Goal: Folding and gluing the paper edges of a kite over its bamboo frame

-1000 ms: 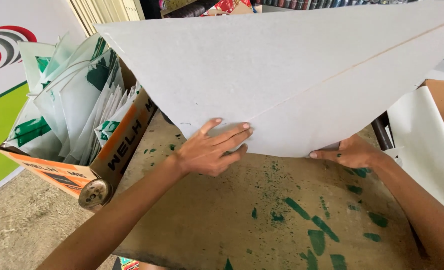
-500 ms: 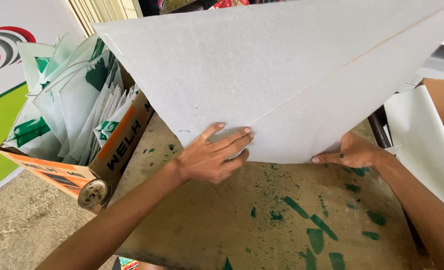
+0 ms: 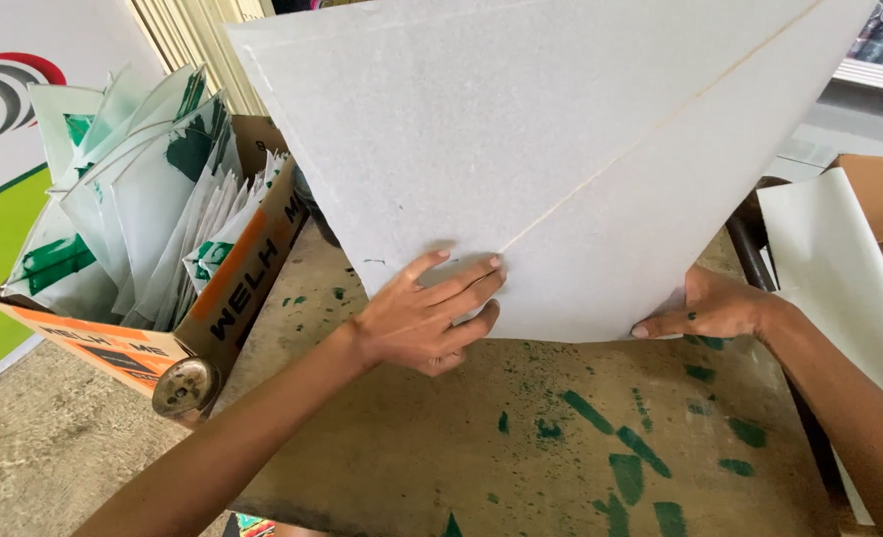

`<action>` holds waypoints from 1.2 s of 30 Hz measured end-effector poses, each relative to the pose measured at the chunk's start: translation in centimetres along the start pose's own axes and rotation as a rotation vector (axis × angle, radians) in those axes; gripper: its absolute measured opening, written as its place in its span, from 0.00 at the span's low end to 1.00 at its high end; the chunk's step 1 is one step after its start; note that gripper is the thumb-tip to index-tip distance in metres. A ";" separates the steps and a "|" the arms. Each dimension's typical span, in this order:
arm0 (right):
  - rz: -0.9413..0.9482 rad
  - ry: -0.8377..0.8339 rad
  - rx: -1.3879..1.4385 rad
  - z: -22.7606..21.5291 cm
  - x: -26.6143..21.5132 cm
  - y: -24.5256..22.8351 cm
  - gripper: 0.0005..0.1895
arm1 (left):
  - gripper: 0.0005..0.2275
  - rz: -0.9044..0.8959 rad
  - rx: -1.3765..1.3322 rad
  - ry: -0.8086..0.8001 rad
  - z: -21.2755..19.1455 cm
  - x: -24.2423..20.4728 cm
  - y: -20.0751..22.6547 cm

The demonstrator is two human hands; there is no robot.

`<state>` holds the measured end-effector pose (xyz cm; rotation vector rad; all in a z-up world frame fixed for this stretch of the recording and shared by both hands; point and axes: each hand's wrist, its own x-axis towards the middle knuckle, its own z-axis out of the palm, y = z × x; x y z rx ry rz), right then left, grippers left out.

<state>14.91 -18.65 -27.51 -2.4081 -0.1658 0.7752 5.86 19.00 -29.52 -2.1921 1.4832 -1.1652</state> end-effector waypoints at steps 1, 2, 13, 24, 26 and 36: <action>0.000 0.002 0.001 0.0 -0.1 0.1 0.46 | 0.23 0.002 0.001 0.001 -0.1 0.0 0.0; -0.018 -0.001 0.018 0.0 -0.1 0.2 0.49 | 0.22 -0.015 0.003 0.017 -0.2 0.0 0.0; 0.015 0.064 0.103 -0.1 -0.7 0.5 0.47 | 0.21 -0.076 0.013 0.113 -3.0 5.2 -2.6; -0.829 0.174 0.801 -6.8 -0.5 -4.6 0.48 | 0.34 -0.034 -0.082 -0.087 0.6 5.3 -0.8; -0.895 0.154 0.787 -8.1 0.5 -6.6 0.51 | 0.36 -0.046 -0.063 -0.109 0.8 5.6 -0.8; -0.974 0.120 0.838 -9.8 6.1 -9.5 0.35 | 0.44 -0.087 -0.026 -0.204 2.8 6.0 -1.3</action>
